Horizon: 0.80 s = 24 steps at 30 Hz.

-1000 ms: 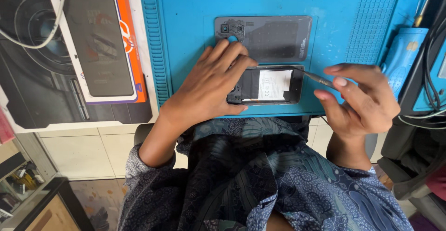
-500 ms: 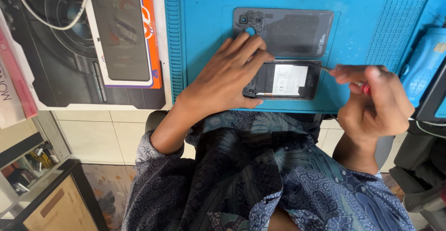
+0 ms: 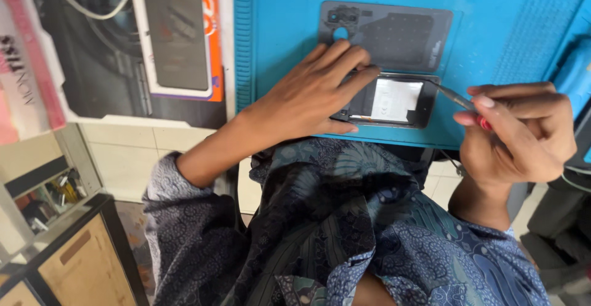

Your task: The person uses a screwdriver to remove screws from a disassembled smartphone and then uses a small metal tool to pry and separate internal components. The phone back cover is placed on the work mat, and the person continues to manipulate the phone's internal parts.

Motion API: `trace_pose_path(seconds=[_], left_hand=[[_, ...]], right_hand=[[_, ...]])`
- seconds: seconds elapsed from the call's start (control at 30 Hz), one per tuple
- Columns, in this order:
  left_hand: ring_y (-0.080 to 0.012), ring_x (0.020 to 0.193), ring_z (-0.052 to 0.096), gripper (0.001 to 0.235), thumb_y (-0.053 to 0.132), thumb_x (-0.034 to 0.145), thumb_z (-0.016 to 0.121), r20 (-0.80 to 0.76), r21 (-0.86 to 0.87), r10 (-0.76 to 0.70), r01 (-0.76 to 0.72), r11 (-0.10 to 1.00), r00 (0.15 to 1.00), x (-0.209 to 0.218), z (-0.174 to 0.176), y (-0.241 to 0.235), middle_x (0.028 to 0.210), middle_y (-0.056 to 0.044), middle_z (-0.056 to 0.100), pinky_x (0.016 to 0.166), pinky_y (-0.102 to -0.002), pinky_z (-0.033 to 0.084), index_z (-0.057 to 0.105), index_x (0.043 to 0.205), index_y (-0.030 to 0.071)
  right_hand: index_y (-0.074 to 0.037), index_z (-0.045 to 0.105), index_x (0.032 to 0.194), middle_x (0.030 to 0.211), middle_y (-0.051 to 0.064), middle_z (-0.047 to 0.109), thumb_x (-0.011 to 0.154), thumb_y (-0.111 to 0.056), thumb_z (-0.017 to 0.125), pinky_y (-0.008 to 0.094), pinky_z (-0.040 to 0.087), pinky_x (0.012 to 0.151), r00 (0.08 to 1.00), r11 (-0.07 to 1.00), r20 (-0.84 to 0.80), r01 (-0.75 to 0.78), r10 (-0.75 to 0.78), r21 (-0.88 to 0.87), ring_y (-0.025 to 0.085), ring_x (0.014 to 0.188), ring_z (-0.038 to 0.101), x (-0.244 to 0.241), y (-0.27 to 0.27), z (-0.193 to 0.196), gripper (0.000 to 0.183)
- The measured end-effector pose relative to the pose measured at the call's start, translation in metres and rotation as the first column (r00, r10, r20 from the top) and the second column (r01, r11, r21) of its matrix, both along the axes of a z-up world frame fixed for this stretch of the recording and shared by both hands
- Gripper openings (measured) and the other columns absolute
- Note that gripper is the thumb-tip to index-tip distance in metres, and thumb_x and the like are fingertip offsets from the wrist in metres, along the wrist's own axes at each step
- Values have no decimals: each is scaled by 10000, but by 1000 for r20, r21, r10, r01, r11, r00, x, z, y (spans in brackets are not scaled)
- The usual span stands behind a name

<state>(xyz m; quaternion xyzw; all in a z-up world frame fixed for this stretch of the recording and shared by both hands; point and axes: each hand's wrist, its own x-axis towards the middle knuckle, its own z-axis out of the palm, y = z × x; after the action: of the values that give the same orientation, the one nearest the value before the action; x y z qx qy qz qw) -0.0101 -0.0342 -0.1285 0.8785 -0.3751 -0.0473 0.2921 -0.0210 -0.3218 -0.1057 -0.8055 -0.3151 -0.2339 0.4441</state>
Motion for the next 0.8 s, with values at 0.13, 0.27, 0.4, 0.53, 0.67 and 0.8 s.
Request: trace_pose_path(seconds=[0.13, 0.27, 0.4, 0.53, 0.67, 0.8], left_hand=[[-344, 1236, 521, 968, 573, 742, 839, 69, -10, -51, 52, 999, 996, 13, 2, 9, 1297, -167, 510, 1069, -499, 432, 526, 1416, -48], [-343, 1181, 589, 804, 512, 884, 797, 109, -90, -92, 102, 991, 990, 41, -2, 3, 1262, -169, 572, 1050, -487, 478, 528, 1416, -28], [-288, 1126, 616, 469, 386, 1032, 757, 206, -161, -37, 71, 984, 978, 60, -3, 3, 1190, -112, 603, 989, -423, 519, 613, 1300, 29], [-223, 1041, 602, 230, 240, 1059, 752, 284, -240, 10, 60, 969, 959, 63, -6, 3, 1081, -62, 601, 885, -366, 512, 678, 1160, 48], [-206, 998, 583, 140, 159, 1069, 754, 285, -277, 53, 29, 960, 957, 57, -6, -2, 1027, -45, 594, 850, -366, 499, 691, 1121, 45], [-218, 992, 585, 105, 123, 1042, 735, 258, -286, 44, 33, 958, 965, 53, -6, -10, 1015, -47, 592, 844, -378, 496, 689, 1097, 45]], right_hand=[[78, 698, 1154, 940, 188, 623, 929, 313, 593, 302, 613, 631, 996, 999, -81, 42, -41, 7, 310, 850, 739, -6, 3, -1, 342], [102, 652, 1170, 968, 211, 646, 888, 272, 623, 324, 551, 640, 999, 994, -44, 21, -25, -103, 330, 851, 720, -6, 2, 0, 330], [80, 707, 1040, 951, 250, 634, 748, 77, 812, 391, 478, 629, 996, 984, -17, 88, -92, -158, 328, 729, 671, -6, 3, 2, 310], [29, 705, 1048, 972, 172, 572, 790, 21, 907, 334, 594, 672, 997, 996, -28, 74, -76, -42, 317, 834, 692, -11, 2, 2, 328], [59, 696, 1057, 913, 143, 564, 846, 180, 819, 284, 579, 623, 993, 994, -27, 112, -111, 14, 296, 840, 710, -12, 7, -1, 273], [51, 697, 1084, 934, 163, 589, 916, 278, 744, 292, 604, 645, 994, 993, -11, 111, -111, 40, 322, 876, 720, -13, 6, -5, 286]])
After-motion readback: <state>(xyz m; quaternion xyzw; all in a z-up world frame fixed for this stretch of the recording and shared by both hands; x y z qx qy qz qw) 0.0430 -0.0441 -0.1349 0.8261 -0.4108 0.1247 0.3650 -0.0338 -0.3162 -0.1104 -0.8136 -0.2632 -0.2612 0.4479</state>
